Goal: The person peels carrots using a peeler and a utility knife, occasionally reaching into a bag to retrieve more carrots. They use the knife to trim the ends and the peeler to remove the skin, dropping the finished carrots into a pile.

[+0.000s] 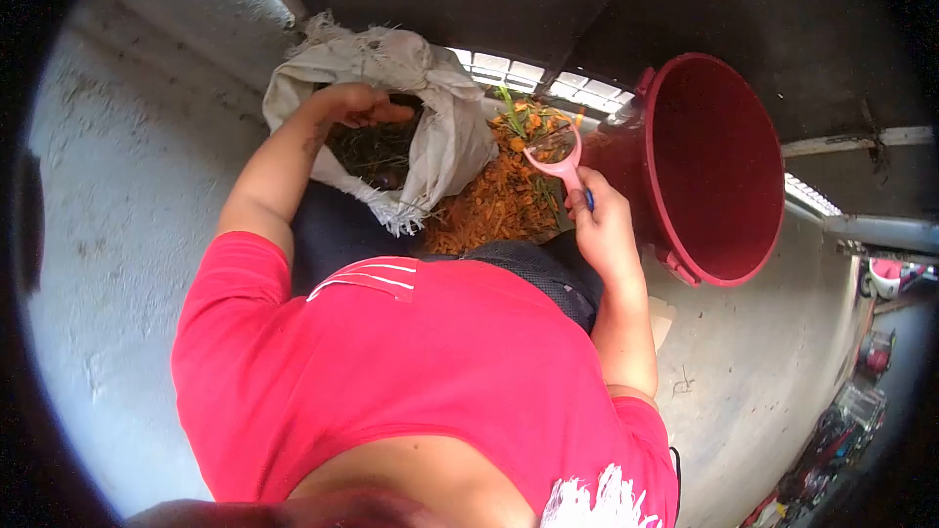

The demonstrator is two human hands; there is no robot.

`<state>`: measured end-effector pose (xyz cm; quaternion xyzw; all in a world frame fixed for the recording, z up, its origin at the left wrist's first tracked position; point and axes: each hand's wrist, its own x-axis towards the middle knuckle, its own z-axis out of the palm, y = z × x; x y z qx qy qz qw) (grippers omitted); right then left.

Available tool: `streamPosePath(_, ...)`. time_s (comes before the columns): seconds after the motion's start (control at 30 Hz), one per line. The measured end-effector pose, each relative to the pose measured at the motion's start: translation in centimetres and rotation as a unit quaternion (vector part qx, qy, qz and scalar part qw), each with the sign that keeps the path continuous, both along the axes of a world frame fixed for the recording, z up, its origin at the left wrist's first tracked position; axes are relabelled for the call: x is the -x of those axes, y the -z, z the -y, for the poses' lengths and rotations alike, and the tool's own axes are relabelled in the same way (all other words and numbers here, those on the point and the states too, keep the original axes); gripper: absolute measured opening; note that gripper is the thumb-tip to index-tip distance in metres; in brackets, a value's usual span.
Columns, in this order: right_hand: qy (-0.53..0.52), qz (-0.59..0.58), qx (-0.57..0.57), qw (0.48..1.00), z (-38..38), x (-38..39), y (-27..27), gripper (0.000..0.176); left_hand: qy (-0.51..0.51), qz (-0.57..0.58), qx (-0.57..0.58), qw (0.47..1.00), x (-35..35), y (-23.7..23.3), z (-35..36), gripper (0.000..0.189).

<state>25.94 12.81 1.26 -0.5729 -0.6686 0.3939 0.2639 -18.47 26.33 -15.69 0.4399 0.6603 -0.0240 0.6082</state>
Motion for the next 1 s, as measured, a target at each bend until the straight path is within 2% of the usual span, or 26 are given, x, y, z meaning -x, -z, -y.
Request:
streamPosePath(0.03, 0.004, -0.019, 0.007, 1.000, 0.3, 0.1, 0.0, 0.022, -0.113, 0.122, 0.030, 0.986, 1.4, -1.7, 1.7, 0.035)
streamPosePath(0.07, -0.001, -0.054, 0.018, 0.998, 0.7, 0.1, 0.3, 0.023, -0.164, 0.216, 0.022, 0.962, 1.7, -2.9, 3.5, 0.041)
streamPosePath(0.13, -0.020, -0.114, 0.038, 0.993, 1.9, 0.6, 0.3, 0.023, -0.167, 0.431, -0.020, 0.887, -0.6, -8.5, 8.3, 0.049)
streamPosePath(0.17, -0.027, -0.142, 0.046, 0.988, 2.5, 0.8, 0.2, 0.023, -0.161, 0.532, -0.044, 0.830, -2.2, -10.6, 10.4, 0.053)
streamPosePath(0.2, -0.051, -0.156, 0.035, 0.986, 3.3, 1.0, 0.0, 0.023, -0.145, 0.594, -0.062, 0.789, -3.8, -11.7, 11.9, 0.056)
streamPosePath(0.23, -0.062, -0.170, 0.034, 0.983, 4.0, 1.3, -0.1, 0.023, -0.127, 0.652, -0.079, 0.743, -5.3, -12.4, 13.2, 0.060)
streamPosePath(0.27, -0.073, -0.184, 0.034, 0.980, 4.8, 1.6, -0.3, 0.023, -0.141, 0.706, -0.039, 0.693, -6.6, -12.9, 14.5, 0.058)
streamPosePath(0.37, -0.102, -0.194, 0.012, 0.976, 6.9, 1.7, -1.2, 0.024, -0.144, 0.742, -0.107, 0.646, -11.4, -15.6, 18.6, 0.054)
streamPosePath(0.47, -0.105, -0.208, -0.002, 0.972, 8.8, 1.8, -2.4, 0.026, -0.077, 0.847, -0.051, 0.523, -13.7, -15.1, 19.8, 0.052)
streamPosePath(0.53, -0.106, -0.218, -0.032, 0.970, 10.1, 2.0, -3.4, 0.023, -0.183, 0.830, -0.021, 0.526, -15.4, -15.6, 21.4, 0.049)
streamPosePath(0.6, -0.081, -0.146, -0.074, 0.983, 10.9, 2.4, -3.8, 0.018, -0.276, 0.797, 0.012, 0.536, -17.0, -16.2, 23.0, 0.049)
streamPosePath(0.67, -0.055, -0.042, -0.138, 0.988, 11.3, 3.0, -3.7, 0.014, -0.256, 0.801, 0.023, 0.540, -18.4, -15.8, 24.2, 0.051)
streamPosePath(0.7, -0.056, -0.013, -0.220, 0.974, 11.3, 3.6, -3.1, 0.017, -0.247, 0.802, 0.030, 0.543, -19.0, -15.5, 24.8, 0.051)
streamPosePath(0.77, -0.107, 0.025, -0.281, 0.954, 12.1, 4.2, -2.9, 0.020, -0.234, 0.798, 0.033, 0.554, -20.2, -15.2, 25.7, 0.055)
streamPosePath(0.83, -0.187, 0.032, -0.235, 0.953, 13.2, 4.6, -2.9, 0.034, -0.252, 0.774, 0.010, 0.581, -20.9, -15.3, 26.4, 0.056)
streamPosePath(0.87, -0.211, 0.008, -0.188, 0.959, 13.7, 4.7, -3.1, 0.037, -0.233, 0.792, 0.014, 0.563, -20.9, -15.4, 26.8, 0.057)
streamPosePath(0.93, -0.236, -0.004, -0.177, 0.956, 13.9, 4.1, -3.9, 0.042, -0.226, 0.769, -0.030, 0.598, -20.8, -15.3, 26.9, 0.057)
streamPosePath(0.97, -0.236, 0.009, -0.212, 0.948, 13.9, 3.6, -4.6, 0.044, -0.223, 0.756, -0.052, 0.614, -20.7, -15.3, 27.0, 0.057)
streamPosePath(1.0, -0.180, -0.021, -0.143, 0.973, 14.6, 3.5, -6.5, 0.044, -0.252, 0.682, -0.106, 0.678, -20.4, -15.8, 27.1, 0.052)
